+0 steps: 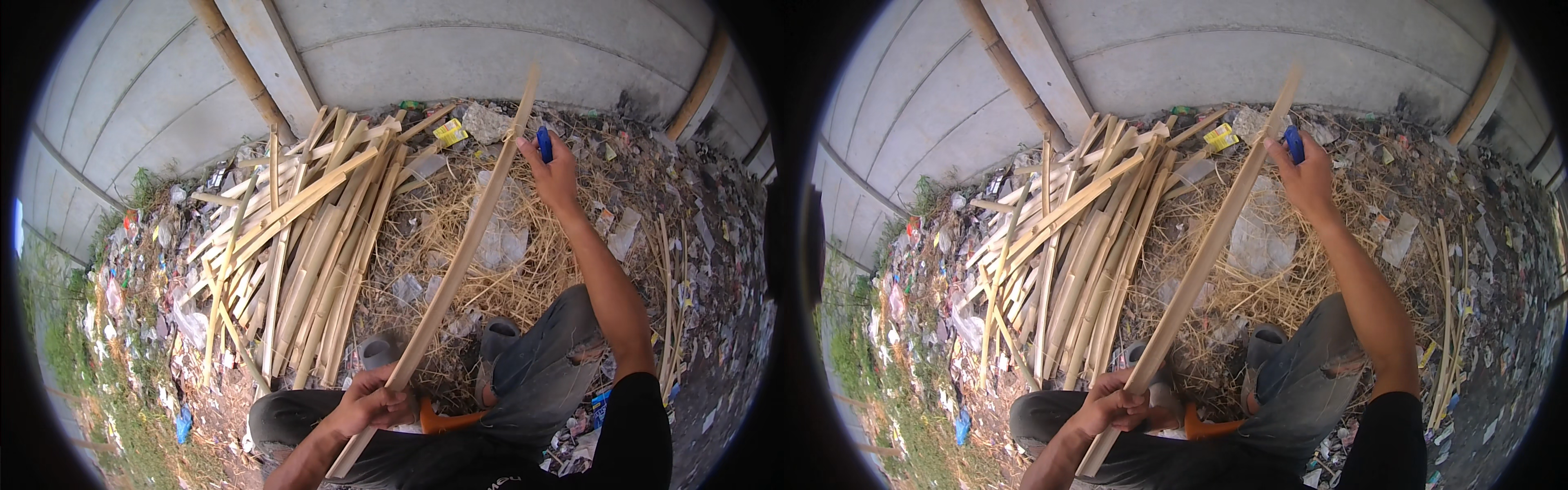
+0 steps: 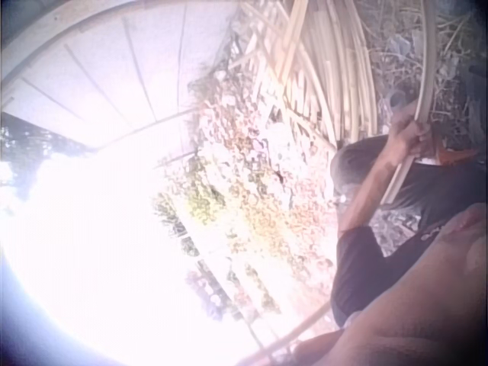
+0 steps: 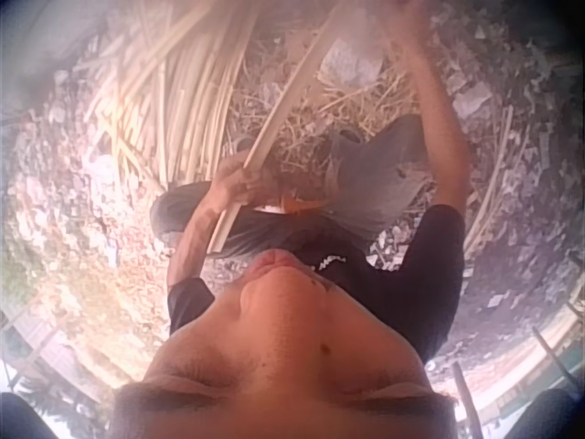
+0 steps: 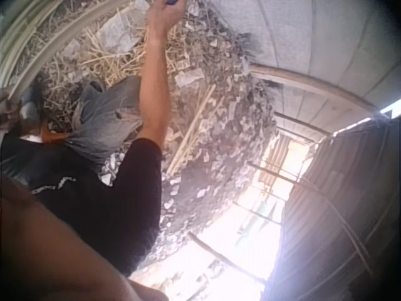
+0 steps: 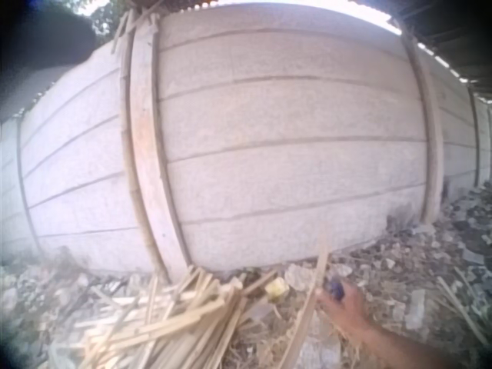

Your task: The person sits on the ground and uses a blue utility knife to shave thin strips from a long bamboo pole. They repeatedly run the blade along the length of the pole to smooth its surface, holding the pole with their left hand and the knife with their right.

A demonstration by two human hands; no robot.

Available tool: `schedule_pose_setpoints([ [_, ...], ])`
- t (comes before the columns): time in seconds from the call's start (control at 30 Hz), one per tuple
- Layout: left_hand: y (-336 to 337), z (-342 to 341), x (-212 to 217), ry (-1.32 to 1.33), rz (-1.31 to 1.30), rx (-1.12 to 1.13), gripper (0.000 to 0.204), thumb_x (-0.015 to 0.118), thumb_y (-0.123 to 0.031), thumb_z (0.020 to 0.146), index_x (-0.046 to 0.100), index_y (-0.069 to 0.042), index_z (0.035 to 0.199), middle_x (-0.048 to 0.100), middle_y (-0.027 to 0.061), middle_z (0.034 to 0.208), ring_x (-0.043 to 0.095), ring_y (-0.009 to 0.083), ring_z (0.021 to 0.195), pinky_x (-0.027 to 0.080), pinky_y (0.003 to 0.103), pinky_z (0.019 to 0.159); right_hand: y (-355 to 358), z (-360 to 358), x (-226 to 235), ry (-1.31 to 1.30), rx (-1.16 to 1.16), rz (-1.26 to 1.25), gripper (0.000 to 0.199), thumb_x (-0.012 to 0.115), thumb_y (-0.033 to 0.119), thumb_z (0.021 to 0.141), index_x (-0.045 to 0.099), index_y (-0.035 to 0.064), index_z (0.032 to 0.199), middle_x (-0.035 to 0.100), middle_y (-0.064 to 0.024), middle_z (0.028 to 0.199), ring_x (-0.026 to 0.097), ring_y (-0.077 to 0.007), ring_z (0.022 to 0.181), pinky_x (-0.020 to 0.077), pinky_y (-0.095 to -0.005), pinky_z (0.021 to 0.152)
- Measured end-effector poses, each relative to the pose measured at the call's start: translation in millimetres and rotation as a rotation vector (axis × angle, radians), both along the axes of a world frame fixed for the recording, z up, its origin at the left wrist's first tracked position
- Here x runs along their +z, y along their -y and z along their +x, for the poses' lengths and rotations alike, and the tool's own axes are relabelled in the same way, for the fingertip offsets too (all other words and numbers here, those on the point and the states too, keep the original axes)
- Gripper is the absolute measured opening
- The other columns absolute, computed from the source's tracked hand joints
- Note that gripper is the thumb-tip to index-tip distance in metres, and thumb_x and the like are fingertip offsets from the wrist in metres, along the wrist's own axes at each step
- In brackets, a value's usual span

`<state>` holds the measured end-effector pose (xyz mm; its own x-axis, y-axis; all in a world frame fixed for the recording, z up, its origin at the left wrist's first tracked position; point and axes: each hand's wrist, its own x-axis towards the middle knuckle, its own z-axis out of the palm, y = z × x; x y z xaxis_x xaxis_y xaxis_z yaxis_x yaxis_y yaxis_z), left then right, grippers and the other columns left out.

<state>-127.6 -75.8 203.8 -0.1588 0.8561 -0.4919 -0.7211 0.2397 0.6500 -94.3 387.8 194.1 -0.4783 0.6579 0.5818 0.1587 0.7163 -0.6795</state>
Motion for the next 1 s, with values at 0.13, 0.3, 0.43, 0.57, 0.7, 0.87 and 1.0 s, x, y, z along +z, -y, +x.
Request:
schedule_pose_setpoints([
  [0.13, 4, 0, -2, -0.028, -0.013, -0.018, 0.048, 0.051, 0.001, 0.098, 0.050, 0.000, 0.146, 0.043, -0.0026, 0.068, 0.038, 0.0047, 0.047, 0.032, 0.022, 0.044, 10, 1, 14, 0.046, -0.002, 0.025, 0.038, 0.078, 0.038, 0.095, 0.071, 0.0014, 0.097, 0.058, -0.0001, 0.066, 0.050, -0.0078, 0.057, 0.0410, -0.0292, 0.053],
  [0.3, -2, 2, 4, -0.044, -0.011, -0.054, 0.053, 0.050, 0.001, 0.098, 0.045, 0.000, 0.151, 0.042, -0.0030, 0.067, 0.038, 0.0053, 0.049, 0.032, 0.022, 0.046, -1, 2, 5, 0.052, 0.049, 0.051, 0.036, 0.078, 0.036, 0.095, 0.072, 0.0003, 0.099, 0.063, -0.0066, 0.067, 0.055, -0.0152, 0.055, 0.0447, -0.0319, 0.054],
  [0.43, -3, 1, 10, -0.069, -0.024, -0.075, 0.056, 0.050, 0.001, 0.099, 0.042, -0.001, 0.154, 0.041, -0.0030, 0.066, 0.038, 0.0057, 0.051, 0.033, 0.022, 0.047, -4, 0, 6, 0.218, 0.023, 0.164, 0.031, 0.075, 0.030, 0.096, 0.071, -0.0009, 0.102, 0.069, -0.0175, 0.076, 0.064, -0.0308, 0.060, 0.0499, -0.0389, 0.058],
  [0.57, -4, 1, 9, -0.099, -0.040, -0.100, 0.059, 0.050, 0.002, 0.099, 0.039, -0.002, 0.157, 0.040, -0.0031, 0.066, 0.037, 0.0059, 0.050, 0.033, 0.023, 0.048, -17, -2, -8, 0.084, -0.006, 0.348, 0.031, 0.069, 0.029, 0.100, 0.070, -0.0012, 0.106, 0.070, -0.0213, 0.080, 0.066, -0.0386, 0.068, 0.0524, -0.0417, 0.064],
  [0.7, -5, 0, 7, -0.098, -0.023, -0.120, 0.060, 0.051, 0.002, 0.100, 0.038, -0.002, 0.158, 0.042, -0.0022, 0.068, 0.038, 0.0062, 0.052, 0.033, 0.023, 0.048, -22, -7, -15, 0.027, -0.068, 0.029, 0.037, 0.062, 0.035, 0.104, 0.069, -0.0015, 0.108, 0.070, -0.0193, 0.082, 0.068, -0.0349, 0.071, 0.0529, -0.0416, 0.068],
  [0.87, -6, 2, 3, -0.099, 0.002, -0.110, 0.057, 0.052, 0.001, 0.101, 0.042, -0.003, 0.156, 0.048, 0.0001, 0.072, 0.041, 0.0069, 0.054, 0.033, 0.022, 0.047, -36, -12, -21, -0.039, -0.177, -0.335, 0.043, 0.058, 0.039, 0.107, 0.066, -0.0024, 0.099, 0.066, -0.0132, 0.076, 0.065, -0.0267, 0.070, 0.0507, -0.0422, 0.067],
  [1.0, -2, 4, 0, -0.169, 0.013, -0.154, 0.056, 0.052, 0.001, 0.100, 0.044, -0.003, 0.155, 0.050, 0.0011, 0.073, 0.040, 0.0066, 0.053, 0.033, 0.022, 0.046, -72, 2, -23, -0.328, -0.327, -0.619, 0.041, 0.060, 0.036, 0.107, 0.053, 0.0066, 0.079, 0.053, -0.0031, 0.064, 0.048, -0.0153, 0.052, 0.0385, -0.0356, 0.052],
])
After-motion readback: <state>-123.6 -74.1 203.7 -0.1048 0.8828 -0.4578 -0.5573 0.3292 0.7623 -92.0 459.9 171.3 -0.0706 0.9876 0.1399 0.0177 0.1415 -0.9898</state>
